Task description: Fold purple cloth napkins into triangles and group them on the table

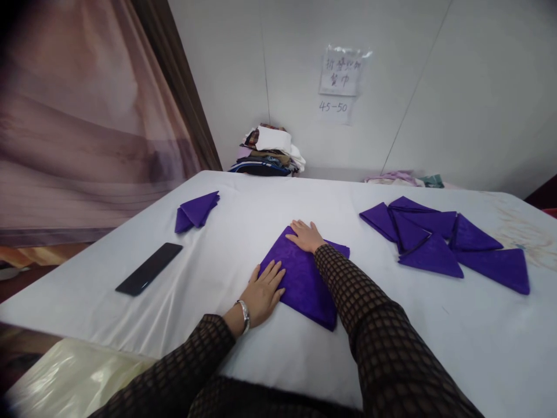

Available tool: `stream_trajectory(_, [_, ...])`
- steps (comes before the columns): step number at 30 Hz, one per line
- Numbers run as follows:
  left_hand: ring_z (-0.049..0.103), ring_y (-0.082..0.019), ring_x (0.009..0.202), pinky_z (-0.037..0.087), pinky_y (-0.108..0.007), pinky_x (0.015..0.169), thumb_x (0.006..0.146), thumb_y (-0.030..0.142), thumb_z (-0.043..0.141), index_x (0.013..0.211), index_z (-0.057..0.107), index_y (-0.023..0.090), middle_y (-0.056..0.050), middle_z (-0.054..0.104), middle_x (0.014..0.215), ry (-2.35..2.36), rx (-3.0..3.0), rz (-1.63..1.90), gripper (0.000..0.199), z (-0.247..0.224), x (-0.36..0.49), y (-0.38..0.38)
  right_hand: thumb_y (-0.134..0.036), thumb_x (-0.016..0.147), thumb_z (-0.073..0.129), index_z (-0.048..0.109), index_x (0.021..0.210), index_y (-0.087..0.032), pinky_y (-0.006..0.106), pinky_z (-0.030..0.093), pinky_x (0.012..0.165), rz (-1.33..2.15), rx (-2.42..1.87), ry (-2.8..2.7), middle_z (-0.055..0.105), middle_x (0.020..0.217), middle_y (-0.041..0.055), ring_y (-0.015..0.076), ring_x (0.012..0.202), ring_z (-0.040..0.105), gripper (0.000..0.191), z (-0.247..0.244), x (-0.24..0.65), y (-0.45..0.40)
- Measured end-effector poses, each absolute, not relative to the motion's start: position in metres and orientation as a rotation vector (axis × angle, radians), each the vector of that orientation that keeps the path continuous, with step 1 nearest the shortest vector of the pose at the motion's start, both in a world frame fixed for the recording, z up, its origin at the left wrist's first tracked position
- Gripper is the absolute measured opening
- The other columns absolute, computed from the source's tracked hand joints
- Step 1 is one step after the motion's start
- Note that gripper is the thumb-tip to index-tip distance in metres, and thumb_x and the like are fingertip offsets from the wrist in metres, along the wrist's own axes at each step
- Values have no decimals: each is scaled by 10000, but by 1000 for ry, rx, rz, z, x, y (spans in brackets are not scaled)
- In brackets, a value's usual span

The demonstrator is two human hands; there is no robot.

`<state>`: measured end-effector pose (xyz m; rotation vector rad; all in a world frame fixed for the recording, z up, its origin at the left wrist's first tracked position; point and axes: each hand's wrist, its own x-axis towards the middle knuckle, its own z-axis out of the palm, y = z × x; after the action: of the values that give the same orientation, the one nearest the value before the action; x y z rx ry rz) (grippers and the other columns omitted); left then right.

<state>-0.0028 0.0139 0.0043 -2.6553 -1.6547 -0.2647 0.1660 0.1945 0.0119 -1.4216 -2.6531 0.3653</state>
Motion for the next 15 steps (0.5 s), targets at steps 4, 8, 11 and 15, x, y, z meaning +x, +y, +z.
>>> stream_trajectory(4, [252,-252,1383,220,-553,1101,944,384,302,1370,396,194,-84,354,1472,-1681,-2677,-267,475,4,-2,14,-521,932,273,325,1430,-176,533,100,1112,468,-1520,-2587,236,1517,89,268,1400,172,608,21,167,196])
stream_trajectory(8, [249,-258,1384,216,-558,1105,936,382,313,1370,402,202,-89,348,1474,-1706,-2699,-277,478,4,-2,15,-536,931,266,287,1436,-95,549,74,1107,413,-1340,-2599,199,1516,164,287,1404,138,671,30,156,169])
stream_trajectory(11, [278,-268,1372,208,-566,1109,930,371,324,1366,418,217,-92,399,1444,-1724,-2705,-294,472,5,-1,15,-567,907,340,339,1419,-144,475,71,1136,431,-1076,-2736,270,1502,112,245,1395,190,664,28,144,141])
stream_trajectory(15, [276,-281,1371,183,-566,1120,932,366,297,1372,419,172,-116,393,1443,-1743,-2726,-285,496,8,0,15,-530,921,358,402,1386,-207,438,115,1137,475,-1052,-2774,324,1485,53,219,1375,252,568,24,143,133])
